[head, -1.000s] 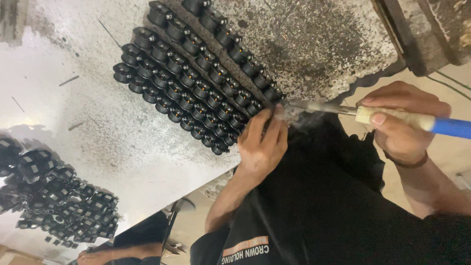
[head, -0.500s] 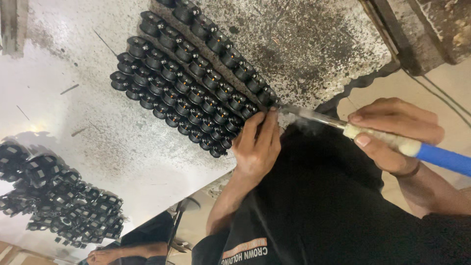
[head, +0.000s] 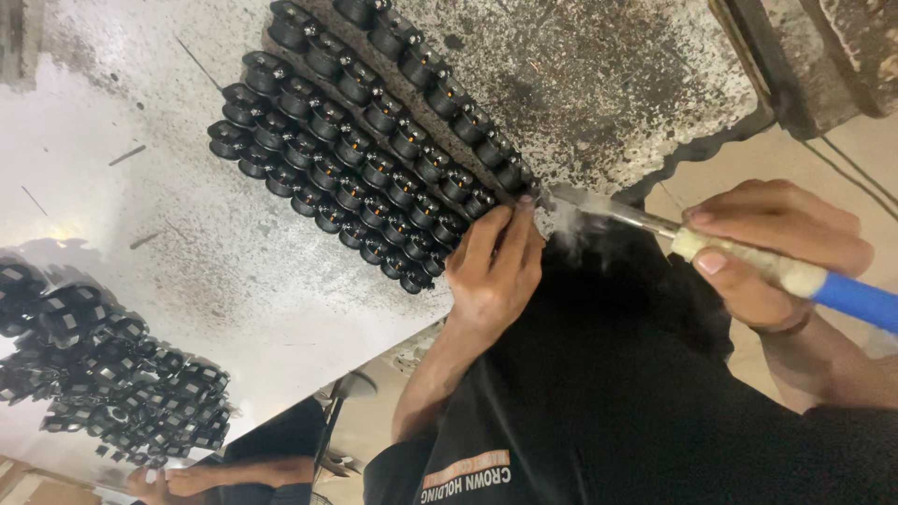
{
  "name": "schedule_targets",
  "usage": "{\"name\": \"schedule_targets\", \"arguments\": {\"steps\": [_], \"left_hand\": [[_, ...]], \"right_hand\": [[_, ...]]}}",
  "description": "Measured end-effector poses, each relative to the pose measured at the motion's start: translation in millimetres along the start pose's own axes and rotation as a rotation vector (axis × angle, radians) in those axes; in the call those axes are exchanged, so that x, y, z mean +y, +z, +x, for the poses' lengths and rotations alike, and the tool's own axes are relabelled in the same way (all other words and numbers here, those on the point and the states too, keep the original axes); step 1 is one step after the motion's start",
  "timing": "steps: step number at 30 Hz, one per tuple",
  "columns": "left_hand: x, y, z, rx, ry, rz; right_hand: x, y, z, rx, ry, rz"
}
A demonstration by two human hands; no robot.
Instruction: The person solders wire leads onto rows of small black cylindrical components arranged on a workbench, using a soldering iron and solder wire. They then test the soldered components with a red probe tester, place finished components into a plastic tray, and handle loose parts and wire on the bench.
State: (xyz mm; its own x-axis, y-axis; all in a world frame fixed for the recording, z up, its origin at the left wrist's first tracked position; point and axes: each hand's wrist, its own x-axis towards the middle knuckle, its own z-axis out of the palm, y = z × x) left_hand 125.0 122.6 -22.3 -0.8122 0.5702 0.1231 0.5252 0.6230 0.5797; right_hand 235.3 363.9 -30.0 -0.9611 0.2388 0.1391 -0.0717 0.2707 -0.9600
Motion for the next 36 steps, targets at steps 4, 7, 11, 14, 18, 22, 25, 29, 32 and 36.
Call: {"name": "schedule_targets", "arguments": {"steps": [4, 7, 11, 14, 18, 22, 25, 29, 32, 36], "left_hand": [[-1.6, -0.8, -1.4, -0.024, -0.038, -0.028], [-2.0, -1.4, -1.9, -0.023, -0.044, -0.071], [-1.6, -2.3, -2.6, -0.013, -0.066, -0.101], [-1.5, -1.9, -3.2, -0.012, -0.068, -0.100], [-2.7, 1.0, -2.9, 0.027, -0.041, -0.088], [-3.7, 0.4, -2.7, 0.012, -0.032, -0.078], [-3.3, -2.0, -2.7, 0.020, -0.037, -0.084], [-2.1, -5.7, -3.2, 0.024, -0.036, -0.096], [-1.6, -6.5, -2.8, 0.017, -0.039, -0.088], [-1.6, -10.4, -5.9, 0.039, -0.021, -0.084]], "right_hand": [[-10.9, 4.2, -1.7, -0.082, 0.021, -0.020], [-14.5, 15.0, -1.3, -0.065, -0.179, -0.043], [-26.7, 1.4, 1.1, -0.156, -0.059, -0.032], [-40.1, -14.7, -2.7, -0.211, 0.163, -0.185], [-30.9, -6.6, -7.5, -0.183, 0.082, -0.120], [-17.2, 2.6, -5.3, -0.178, -0.140, -0.088], [-22.6, 2.3, 1.1, -0.116, -0.104, -0.028], [-43.6, 1.6, 13.7, -0.178, 0.023, -0.131], [-52.4, 7.0, 19.1, -0.175, 0.025, -0.116], [-56.5, 0.9, 4.6, -0.222, 0.082, -0.156]]}}
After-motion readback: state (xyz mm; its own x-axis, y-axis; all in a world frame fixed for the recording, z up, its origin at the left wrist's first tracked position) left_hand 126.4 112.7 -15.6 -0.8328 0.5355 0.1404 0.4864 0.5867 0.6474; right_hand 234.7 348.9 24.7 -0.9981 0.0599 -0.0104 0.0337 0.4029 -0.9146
